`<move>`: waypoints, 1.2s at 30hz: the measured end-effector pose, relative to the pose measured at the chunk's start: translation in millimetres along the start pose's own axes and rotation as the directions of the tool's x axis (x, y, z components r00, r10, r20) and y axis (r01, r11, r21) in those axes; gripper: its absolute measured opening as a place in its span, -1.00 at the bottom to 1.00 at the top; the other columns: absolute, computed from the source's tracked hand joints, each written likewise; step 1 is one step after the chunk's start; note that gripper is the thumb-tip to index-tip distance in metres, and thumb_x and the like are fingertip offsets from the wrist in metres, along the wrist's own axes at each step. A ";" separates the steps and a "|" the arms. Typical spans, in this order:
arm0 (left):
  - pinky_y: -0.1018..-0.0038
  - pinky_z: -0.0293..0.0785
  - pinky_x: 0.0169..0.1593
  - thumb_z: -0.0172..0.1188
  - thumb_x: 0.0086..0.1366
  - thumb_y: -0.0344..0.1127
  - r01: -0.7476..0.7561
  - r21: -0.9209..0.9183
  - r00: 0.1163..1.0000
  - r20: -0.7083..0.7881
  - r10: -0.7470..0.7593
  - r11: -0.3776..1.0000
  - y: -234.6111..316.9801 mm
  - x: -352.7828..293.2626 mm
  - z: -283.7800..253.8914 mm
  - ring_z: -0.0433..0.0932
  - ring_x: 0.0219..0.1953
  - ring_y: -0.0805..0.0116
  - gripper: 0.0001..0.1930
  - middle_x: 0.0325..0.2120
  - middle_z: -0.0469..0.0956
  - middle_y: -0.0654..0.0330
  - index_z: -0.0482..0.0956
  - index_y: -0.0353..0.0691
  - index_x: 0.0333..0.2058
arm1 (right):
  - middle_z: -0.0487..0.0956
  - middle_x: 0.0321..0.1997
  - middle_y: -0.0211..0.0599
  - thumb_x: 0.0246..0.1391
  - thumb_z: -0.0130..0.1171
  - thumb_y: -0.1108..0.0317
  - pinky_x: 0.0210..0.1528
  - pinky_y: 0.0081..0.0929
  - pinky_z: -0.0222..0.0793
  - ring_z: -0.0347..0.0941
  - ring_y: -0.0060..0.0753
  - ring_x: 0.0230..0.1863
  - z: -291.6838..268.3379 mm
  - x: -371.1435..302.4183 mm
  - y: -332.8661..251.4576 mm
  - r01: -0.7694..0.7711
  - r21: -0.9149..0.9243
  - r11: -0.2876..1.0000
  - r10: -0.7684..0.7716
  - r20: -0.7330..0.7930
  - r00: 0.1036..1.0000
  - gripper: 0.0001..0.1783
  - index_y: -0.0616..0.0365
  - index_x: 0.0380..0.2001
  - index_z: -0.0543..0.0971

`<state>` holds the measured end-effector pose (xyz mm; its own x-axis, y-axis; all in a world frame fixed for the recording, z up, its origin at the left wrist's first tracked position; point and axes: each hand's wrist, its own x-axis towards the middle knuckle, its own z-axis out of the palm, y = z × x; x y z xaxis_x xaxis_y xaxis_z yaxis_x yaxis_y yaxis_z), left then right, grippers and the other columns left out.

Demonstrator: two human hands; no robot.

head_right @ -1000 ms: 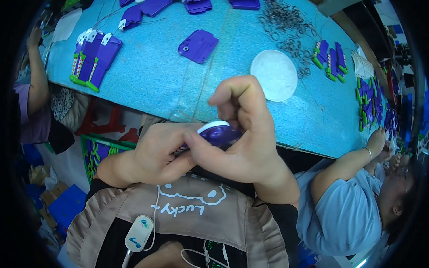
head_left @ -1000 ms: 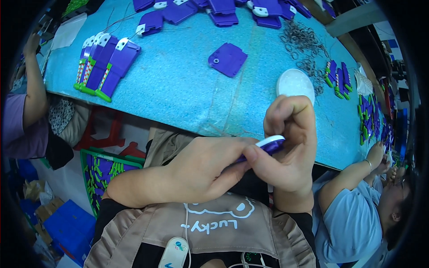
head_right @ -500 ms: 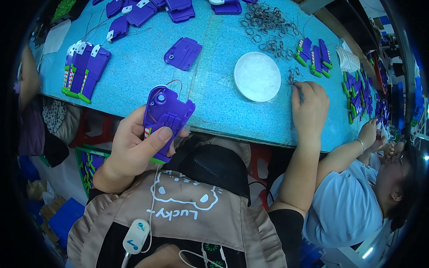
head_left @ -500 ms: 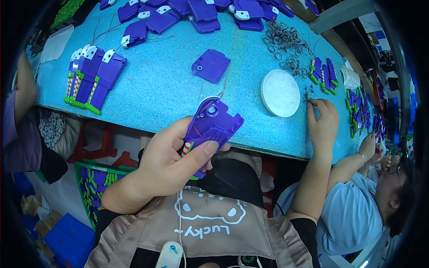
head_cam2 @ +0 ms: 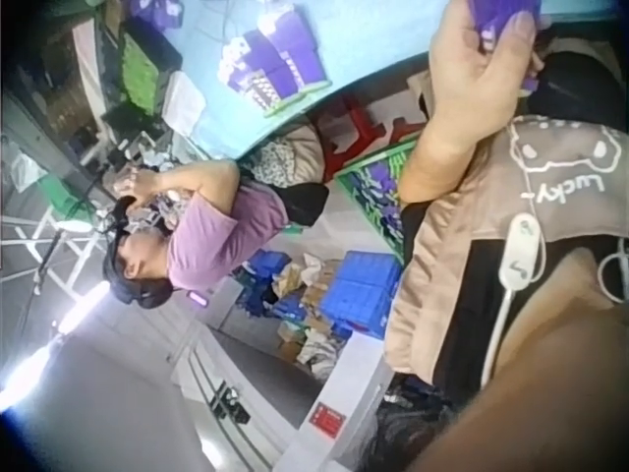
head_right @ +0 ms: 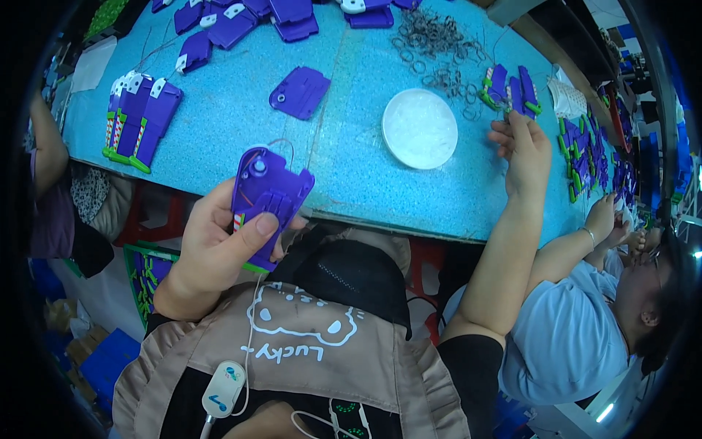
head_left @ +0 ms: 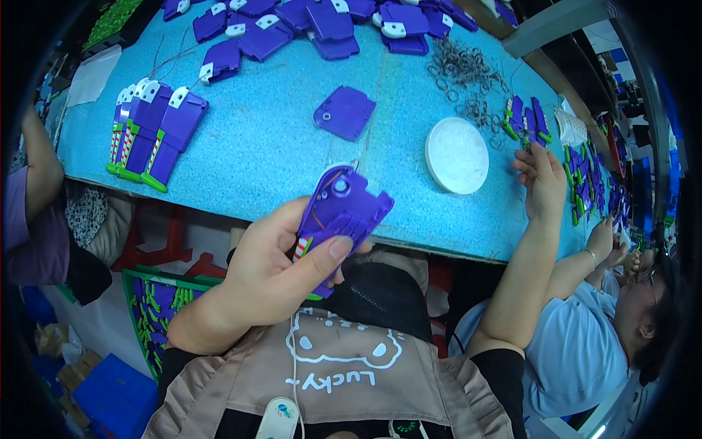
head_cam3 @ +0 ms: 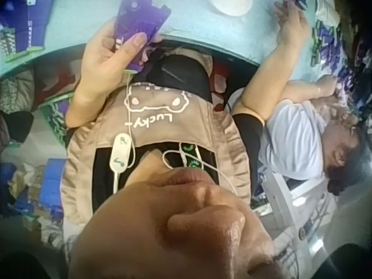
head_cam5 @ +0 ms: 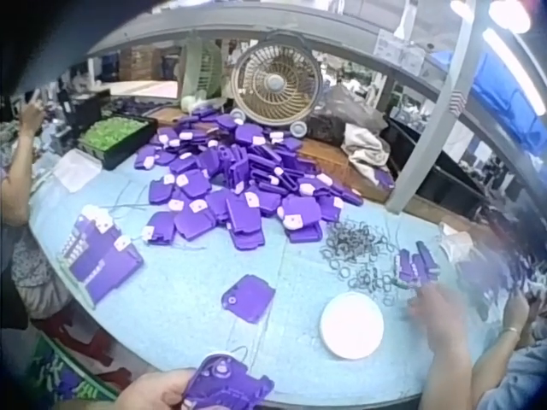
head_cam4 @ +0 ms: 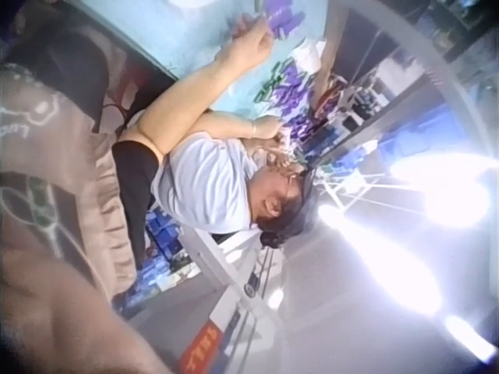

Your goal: The person assembles plastic toy components by hand, joining purple, white, and green plastic pieces with metal springs and elastic bands.

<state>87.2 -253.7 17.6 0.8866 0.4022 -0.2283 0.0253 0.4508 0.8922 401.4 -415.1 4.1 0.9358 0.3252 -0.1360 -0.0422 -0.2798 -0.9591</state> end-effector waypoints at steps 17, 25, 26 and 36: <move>0.70 0.36 -0.42 0.06 0.24 -0.38 0.032 0.010 0.998 0.053 -0.032 0.999 0.9 3.9 2.5 0.41 -0.50 0.66 -0.71 -0.34 0.53 0.22 0.35 -0.35 -0.09 | 0.48 -0.48 -0.41 0.16 -0.04 0.14 -0.58 -0.76 0.12 0.35 -0.70 -0.52 -12.4 -0.5 21.2 0.148 -0.117 0.982 -0.148 0.002 0.989 -0.70 0.17 -0.40 0.45; 0.69 0.37 -0.42 0.06 0.24 -0.38 0.080 0.019 0.996 0.031 -0.081 0.997 -0.7 -1.0 3.8 0.43 -0.49 0.64 -0.72 -0.34 0.54 0.21 0.36 -0.34 -0.09 | 0.52 -0.50 -0.33 0.12 0.06 0.19 -0.61 -0.78 0.13 0.34 -0.71 -0.59 -13.6 -12.3 19.0 0.220 -0.019 0.975 -0.220 -0.031 0.975 -0.71 0.25 -0.37 0.46; 0.69 0.37 -0.42 0.06 0.24 -0.38 0.086 0.018 0.996 0.027 -0.086 0.996 -1.3 -3.7 4.5 0.43 -0.49 0.64 -0.72 -0.34 0.54 0.21 0.36 -0.34 -0.09 | 0.49 -0.53 -0.38 0.11 0.07 0.18 -0.58 -0.78 0.10 0.28 -0.73 -0.60 -11.5 -7.7 19.7 0.259 -0.210 0.943 -0.275 -0.049 0.960 -0.71 0.24 -0.36 0.47; 0.68 0.39 -0.42 0.05 0.23 -0.39 0.115 0.010 0.993 0.015 -0.115 0.993 -3.6 5.3 6.5 0.44 -0.48 0.63 -0.73 -0.33 0.52 0.22 0.37 -0.34 -0.11 | 0.42 -0.24 -0.25 0.12 0.05 0.27 -0.09 -0.58 0.15 0.28 -0.52 -0.16 26.7 -39.8 22.9 0.650 -0.219 0.727 -0.649 0.087 0.756 -0.75 0.27 -0.44 0.46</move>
<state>94.8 -258.4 15.7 0.8847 0.3357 -0.3234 0.1315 0.4858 0.8641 353.8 -410.3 -19.1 0.7040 0.5060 0.4982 0.6545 -0.1900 -0.7318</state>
